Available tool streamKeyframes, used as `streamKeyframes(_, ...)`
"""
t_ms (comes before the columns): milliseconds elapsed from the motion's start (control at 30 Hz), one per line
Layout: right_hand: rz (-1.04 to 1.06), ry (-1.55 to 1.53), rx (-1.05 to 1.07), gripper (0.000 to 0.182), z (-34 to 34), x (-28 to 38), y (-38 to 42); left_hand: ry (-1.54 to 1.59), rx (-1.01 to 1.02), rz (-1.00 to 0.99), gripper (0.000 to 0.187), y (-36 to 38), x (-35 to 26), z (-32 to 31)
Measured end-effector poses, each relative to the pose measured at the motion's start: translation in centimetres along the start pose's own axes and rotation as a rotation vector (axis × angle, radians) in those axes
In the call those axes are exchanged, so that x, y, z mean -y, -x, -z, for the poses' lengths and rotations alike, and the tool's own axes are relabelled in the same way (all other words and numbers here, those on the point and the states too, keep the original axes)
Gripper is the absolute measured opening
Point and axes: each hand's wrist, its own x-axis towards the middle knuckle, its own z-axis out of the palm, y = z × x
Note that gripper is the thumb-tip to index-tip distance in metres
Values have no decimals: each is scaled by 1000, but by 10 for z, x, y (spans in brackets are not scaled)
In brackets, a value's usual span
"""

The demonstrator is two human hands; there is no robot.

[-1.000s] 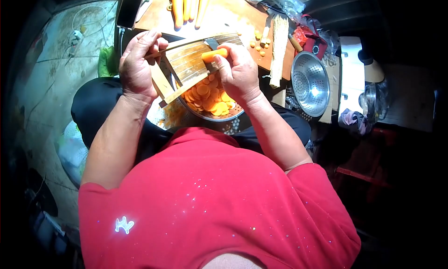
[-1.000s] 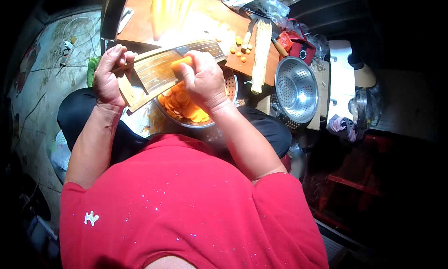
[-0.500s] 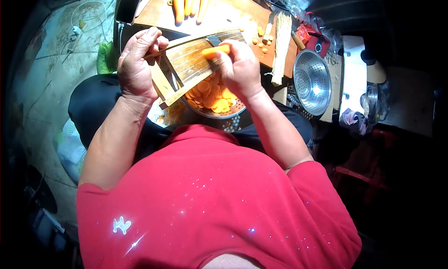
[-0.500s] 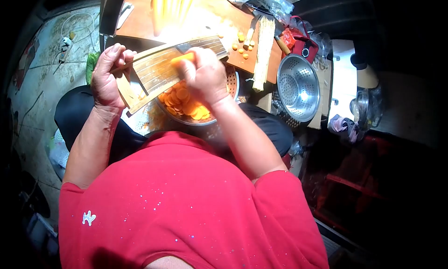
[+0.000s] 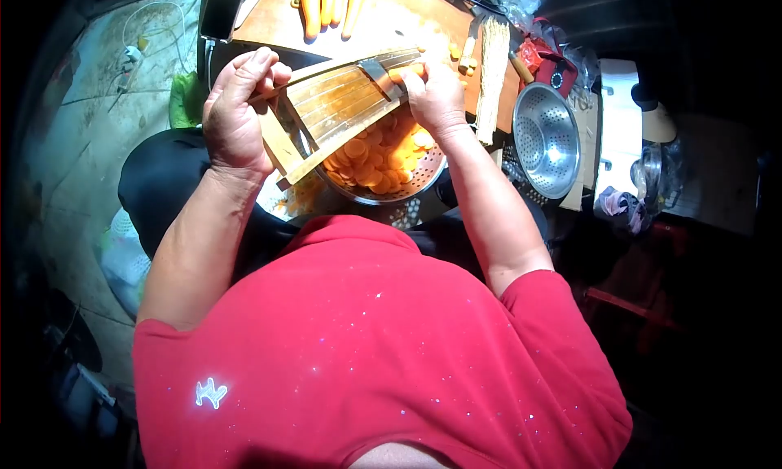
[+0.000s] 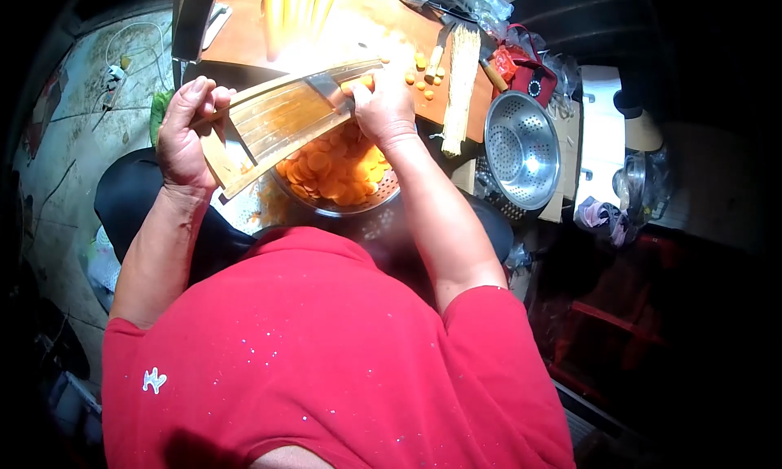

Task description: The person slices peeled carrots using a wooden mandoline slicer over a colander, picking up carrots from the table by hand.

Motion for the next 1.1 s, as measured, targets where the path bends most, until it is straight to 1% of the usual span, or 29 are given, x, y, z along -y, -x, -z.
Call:
streamKeyframes(67, 37, -117, 135, 17, 1, 3, 7, 7, 1, -6, 13, -2, -1, 0)
streamKeyframes(133, 292, 43, -15, 19, -1, 29, 27, 21, 2, 3, 13, -1, 0, 1)
streamKeyframes(167, 311, 0, -18, 25, 1, 40, 35, 21, -1, 3, 13, 0, 1, 2)
streamKeyframes(200, 308, -1, -17, 25, 0, 33, 33, 17, 4, 4, 13, 1, 1, 2)
streamKeyframes(267, 157, 85, 40, 24, -4, 6, 16, 10, 16, 1, 13, 0, 1, 1)
streamKeyframes(300, 10, 94, 104, 23, -5, -5, 4, 12, 14, -1, 13, -1, 0, 1)
streamKeyframes(333, 54, 65, -20, 22, -9, -16, -1, 14, 11, 1, 13, 0, 0, 1)
streamKeyframes(400, 25, 36, 119, 23, -4, 0, 6, 20, 7, 0, 13, -1, -1, 0)
streamKeyframes(467, 245, 12, 24, 23, -6, 27, 23, 29, -4, 6, 13, 0, 1, 1)
streamKeyframes(500, 394, 91, -122, 16, -4, 40, 31, 28, 2, 6, 13, -1, 1, 1)
streamKeyframes(533, 390, 90, -121, 16, -5, 35, 30, 24, 10, 9, 13, 1, 1, 2)
streamKeyframes(600, 84, 88, 69, 24, -5, 12, 14, 19, 12, 8, 13, 1, 0, 1)
streamKeyframes(633, -96, 16, 182, 22, -4, 0, 1, 14, 12, 9, 13, 1, 0, 1)
streamKeyframes(667, -28, 52, 61, 23, -4, 2, 0, 12, 14, 10, 13, 2, 0, 0)
streamKeyframes(733, -20, -6, 179, 26, -3, 8, 7, 27, 5, 4, 13, 1, 0, -1)
streamKeyframes(767, 129, 16, 95, 28, -10, 9, 15, 31, 0, 8, 13, 2, 1, 0)
streamKeyframes(800, 220, 62, 103, 29, 0, 37, 26, 28, 3, 4, 13, 2, 0, -1)
streamKeyframes(867, 226, 74, 2, 26, -6, 27, 27, 20, 7, 8, 12, 4, 0, 0)
streamKeyframes(933, 25, 134, 110, 24, -3, 11, 12, 10, -5, 2, 13, 2, 1, 0)
streamKeyframes(967, -89, 59, 147, 22, -3, 7, 2, 21, 3, 8, 13, 2, 0, 1)
streamKeyframes(1067, 52, 24, 139, 24, -9, 5, 9, 18, -6, 4, 13, 1, 1, 1)
streamKeyframes(1100, 206, 65, 73, 25, -8, 20, 20, 21, -10, 6, 13, 2, 2, 2)
